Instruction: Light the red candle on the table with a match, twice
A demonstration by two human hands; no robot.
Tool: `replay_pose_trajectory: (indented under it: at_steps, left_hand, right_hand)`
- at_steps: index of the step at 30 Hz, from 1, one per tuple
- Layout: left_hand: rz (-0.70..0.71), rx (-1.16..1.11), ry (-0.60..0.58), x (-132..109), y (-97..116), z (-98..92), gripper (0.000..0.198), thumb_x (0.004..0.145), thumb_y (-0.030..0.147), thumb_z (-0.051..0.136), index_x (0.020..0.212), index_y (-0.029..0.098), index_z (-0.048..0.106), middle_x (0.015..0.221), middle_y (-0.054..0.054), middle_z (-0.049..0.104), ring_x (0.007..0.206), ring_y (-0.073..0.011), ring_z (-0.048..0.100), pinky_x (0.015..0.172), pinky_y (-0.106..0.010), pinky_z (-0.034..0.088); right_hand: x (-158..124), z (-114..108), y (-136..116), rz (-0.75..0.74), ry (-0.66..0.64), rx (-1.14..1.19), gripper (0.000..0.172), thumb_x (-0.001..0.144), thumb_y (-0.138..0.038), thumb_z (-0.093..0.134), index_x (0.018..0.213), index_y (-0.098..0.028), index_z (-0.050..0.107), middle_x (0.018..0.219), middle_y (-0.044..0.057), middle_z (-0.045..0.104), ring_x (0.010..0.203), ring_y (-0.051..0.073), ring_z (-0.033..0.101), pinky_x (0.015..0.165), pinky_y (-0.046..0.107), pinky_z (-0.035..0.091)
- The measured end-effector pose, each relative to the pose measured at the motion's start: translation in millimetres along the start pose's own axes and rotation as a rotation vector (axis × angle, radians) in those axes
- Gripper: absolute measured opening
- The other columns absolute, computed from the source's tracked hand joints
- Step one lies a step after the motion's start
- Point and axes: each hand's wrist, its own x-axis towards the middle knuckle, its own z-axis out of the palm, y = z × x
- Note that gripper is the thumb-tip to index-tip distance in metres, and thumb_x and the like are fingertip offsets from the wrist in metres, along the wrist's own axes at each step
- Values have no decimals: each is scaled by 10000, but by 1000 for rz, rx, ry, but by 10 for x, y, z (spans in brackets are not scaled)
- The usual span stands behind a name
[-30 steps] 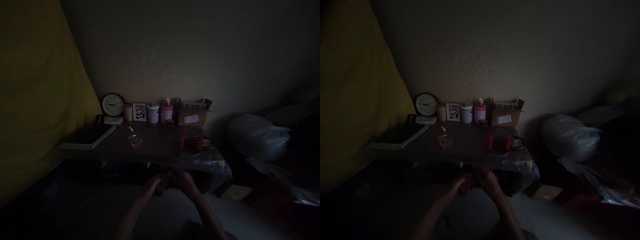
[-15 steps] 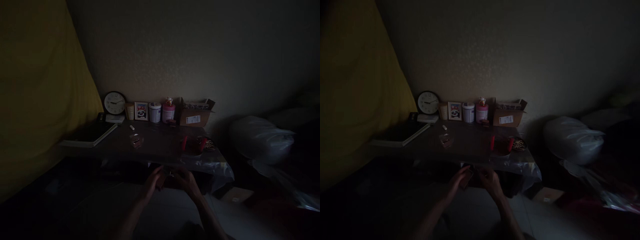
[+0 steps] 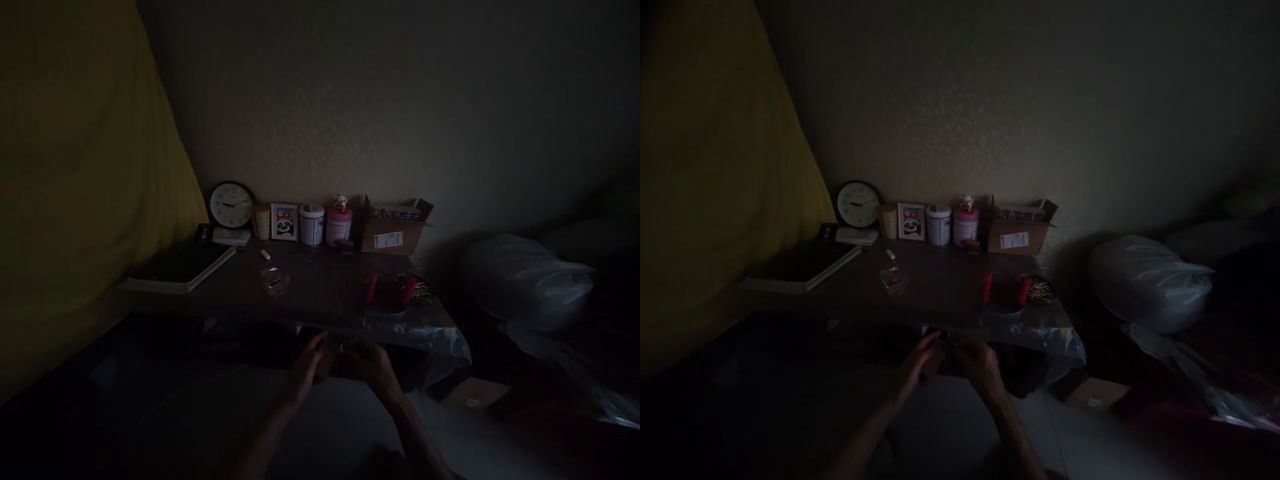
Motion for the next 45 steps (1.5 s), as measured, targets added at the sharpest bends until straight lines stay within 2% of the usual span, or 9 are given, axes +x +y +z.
replay_pose_trajectory:
  at_steps: [5,9,11,15,22,27,32,45]
  left_hand:
    - [66,-13,-51,-12,-48,-13,518,738,395,465,1220,203,482,928,-52,649,791,-209,554,622,-277,399]
    - [10,-55,-72,-44,21,15,563,735,379,446,1264,190,420,631,9,582,498,-141,471,472,-253,324]
    - [-31,-78,-55,-67,86,37,587,726,374,442,1275,170,399,540,38,527,430,-123,429,444,-247,295]
    - [-92,-170,6,-107,153,65,564,700,349,475,1239,186,431,659,13,592,463,-110,469,446,-233,308]
    - [-123,-333,5,-55,38,44,466,706,297,482,1162,201,487,736,-8,626,500,-106,501,446,-219,294]
    - [-76,-267,-14,-41,24,28,493,722,338,473,1195,200,463,733,-9,624,477,-106,489,450,-229,302]
    - [-13,-212,-39,-55,36,35,569,722,345,449,1256,157,395,596,26,563,399,-106,427,402,-234,301]
    - [-4,-175,-36,-86,138,66,596,706,341,437,1261,136,363,603,13,576,400,-112,455,388,-237,332]
  right_hand:
    - [-3,-2,-13,-34,-13,-8,195,807,-340,520,831,-177,624,802,33,679,754,171,628,662,233,473]
    - [-3,-2,15,-33,-18,-4,207,822,-345,505,885,-184,620,856,42,684,811,184,634,684,240,483]
    - [-4,-1,26,-20,-11,4,217,814,-351,513,895,-181,622,876,51,688,824,194,637,687,249,491]
    - [-10,-4,8,-10,-9,22,225,797,-366,534,872,-177,632,863,56,693,792,201,644,661,249,500]
    - [-10,-2,-44,-1,-8,42,248,799,-401,537,829,-180,645,805,55,695,767,210,648,639,249,498]
    - [-8,-2,-40,-40,12,53,237,800,-385,541,849,-181,651,834,51,695,781,204,646,663,247,495]
    - [-6,4,3,-31,19,36,236,817,-374,525,897,-185,642,871,51,693,806,198,642,677,240,490]
    - [-17,43,26,-69,-3,-23,213,841,-308,479,953,-194,620,913,40,688,838,185,641,709,241,488]
